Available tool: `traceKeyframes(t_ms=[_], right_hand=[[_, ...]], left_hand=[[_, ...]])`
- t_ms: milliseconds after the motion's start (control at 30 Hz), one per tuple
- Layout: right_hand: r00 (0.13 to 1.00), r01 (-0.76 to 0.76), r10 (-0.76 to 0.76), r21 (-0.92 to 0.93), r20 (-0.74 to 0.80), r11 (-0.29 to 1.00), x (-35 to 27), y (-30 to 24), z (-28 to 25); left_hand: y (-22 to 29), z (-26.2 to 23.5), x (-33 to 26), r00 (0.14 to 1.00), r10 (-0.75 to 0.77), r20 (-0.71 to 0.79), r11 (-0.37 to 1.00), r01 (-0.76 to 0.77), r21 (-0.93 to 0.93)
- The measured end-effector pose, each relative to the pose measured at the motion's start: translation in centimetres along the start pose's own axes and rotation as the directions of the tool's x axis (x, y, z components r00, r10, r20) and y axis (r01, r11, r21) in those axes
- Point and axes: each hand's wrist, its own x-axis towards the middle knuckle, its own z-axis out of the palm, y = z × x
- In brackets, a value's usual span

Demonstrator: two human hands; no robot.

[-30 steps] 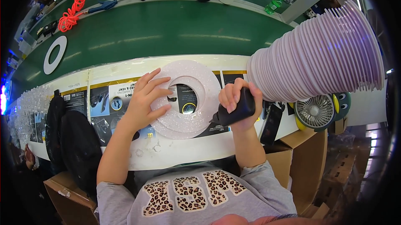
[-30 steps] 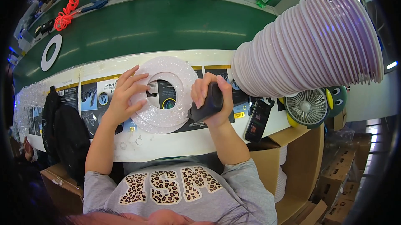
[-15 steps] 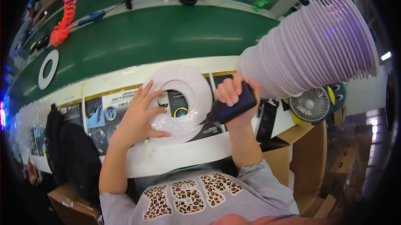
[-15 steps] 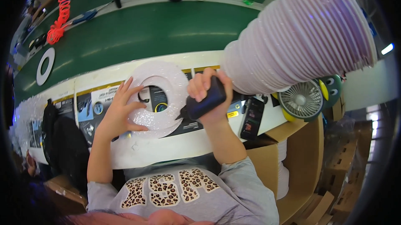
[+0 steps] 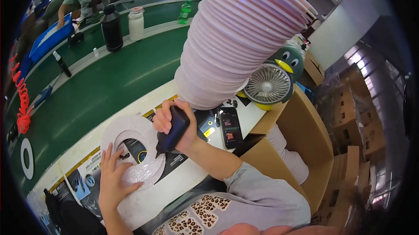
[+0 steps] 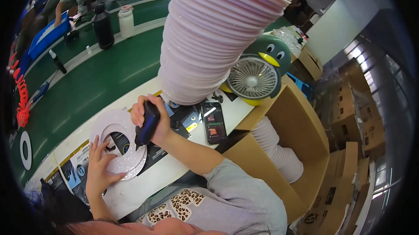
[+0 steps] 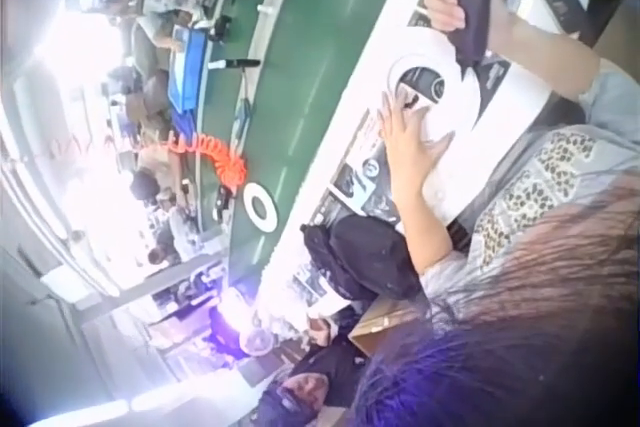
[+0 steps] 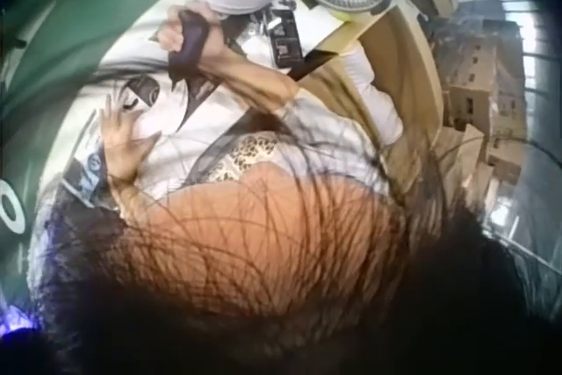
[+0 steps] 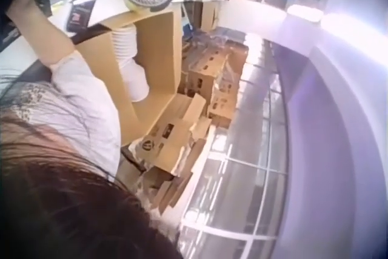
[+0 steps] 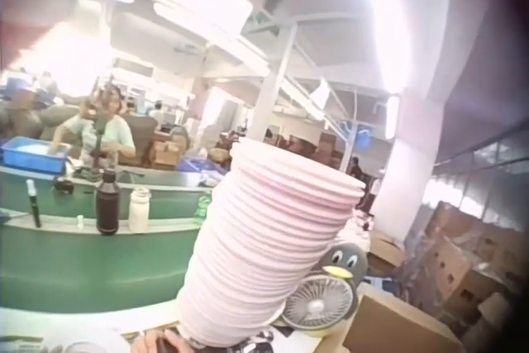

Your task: Applying adhesive to circular plastic rings as part of a light fixture assembly process.

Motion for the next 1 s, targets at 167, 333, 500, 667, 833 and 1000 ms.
traceKeyframes(t_ms=[167,333,500,667,833,1000], right_hand=[[0.998,0.042,-0.046,-0.071,-0.048,0.997,-0.3,-0.3,-0.1],[0.999,0.042,-0.041,-0.13,0.017,0.991,-0.1,0.1,0.3],[0.991,0.002,0.017,-0.14,0.132,0.99,-0.6,1.3,0.1],[0.993,0.076,-0.06,-0.158,0.105,0.985,-1.1,2.5,0.3],[0.987,0.108,-0.088,-0.158,0.131,0.981,-1.1,2.7,0.1],[0.989,0.094,-0.075,-0.159,0.125,0.983,-1.0,2.7,0.1]], left_hand=[[0.6,2.2,1.5,0.99,0.126,-0.069,0.991,-0.123,0.044],[-1.6,1.6,1.5,0.983,0.065,-0.173,0.997,-0.055,0.062],[-3.8,1.1,0.7,0.939,0.02,-0.344,0.995,0.013,0.095],[-3.7,1.5,0.7,0.939,0.033,-0.342,0.999,-0.03,0.013],[-3.7,1.7,0.7,0.939,0.06,-0.339,0.998,-0.06,0.012],[-3.8,1.8,0.8,0.938,0.06,-0.341,0.998,-0.058,0.015]])
